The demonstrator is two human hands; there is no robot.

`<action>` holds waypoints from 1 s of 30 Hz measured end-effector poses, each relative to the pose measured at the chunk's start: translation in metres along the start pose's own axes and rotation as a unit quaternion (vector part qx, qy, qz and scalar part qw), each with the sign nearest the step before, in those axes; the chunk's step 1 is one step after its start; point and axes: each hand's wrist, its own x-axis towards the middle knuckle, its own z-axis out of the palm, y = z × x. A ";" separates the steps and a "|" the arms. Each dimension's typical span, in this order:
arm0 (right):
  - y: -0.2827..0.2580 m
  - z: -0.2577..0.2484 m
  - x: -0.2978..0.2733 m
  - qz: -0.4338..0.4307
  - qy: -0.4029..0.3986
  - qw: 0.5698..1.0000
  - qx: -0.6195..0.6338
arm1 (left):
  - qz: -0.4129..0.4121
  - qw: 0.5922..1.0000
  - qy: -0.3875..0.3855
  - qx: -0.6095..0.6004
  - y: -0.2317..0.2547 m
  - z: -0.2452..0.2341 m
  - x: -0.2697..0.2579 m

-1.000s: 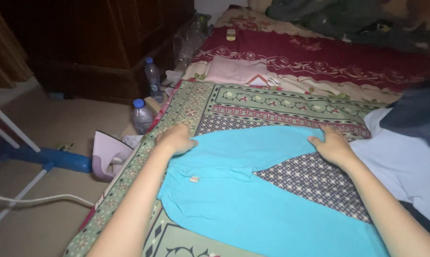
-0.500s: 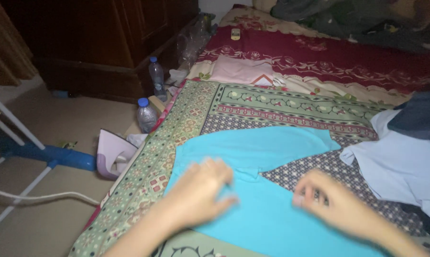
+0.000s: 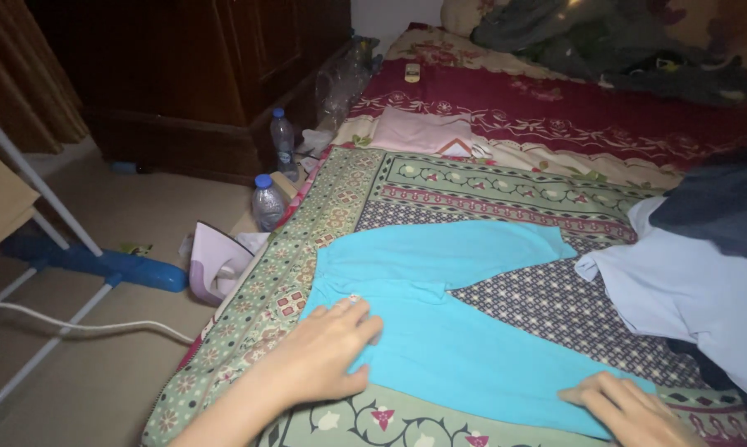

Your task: Folding various pieces of laundry including pants and shirts on a bed

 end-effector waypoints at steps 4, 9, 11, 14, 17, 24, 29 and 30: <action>0.031 0.006 0.002 0.070 0.004 0.995 -0.076 | -0.094 0.982 -0.159 -0.043 -0.007 -0.031 -0.013; 0.077 0.018 0.013 -0.140 0.201 0.968 0.056 | -0.065 0.996 -0.057 0.009 -0.026 -0.004 -0.018; 0.056 -0.001 0.004 0.019 0.153 0.986 0.070 | -0.099 0.995 0.010 -0.023 -0.035 0.002 -0.016; 0.057 -0.004 0.001 -0.006 0.197 0.971 0.136 | -0.156 0.980 0.032 -0.119 -0.039 -0.007 -0.016; 0.045 -0.021 -0.010 0.047 0.223 0.939 0.259 | -0.190 0.958 0.074 -0.201 -0.045 -0.006 -0.013; -0.010 -0.070 -0.012 0.115 0.316 0.834 0.437 | -0.215 0.907 0.095 -0.350 -0.061 -0.021 -0.004; -0.014 -0.115 0.036 0.053 0.355 0.708 0.608 | -0.237 0.821 0.208 -0.476 -0.094 -0.016 0.023; -0.009 -0.124 0.052 0.052 0.354 0.709 0.608 | -0.238 0.821 0.209 -0.476 -0.099 -0.015 0.033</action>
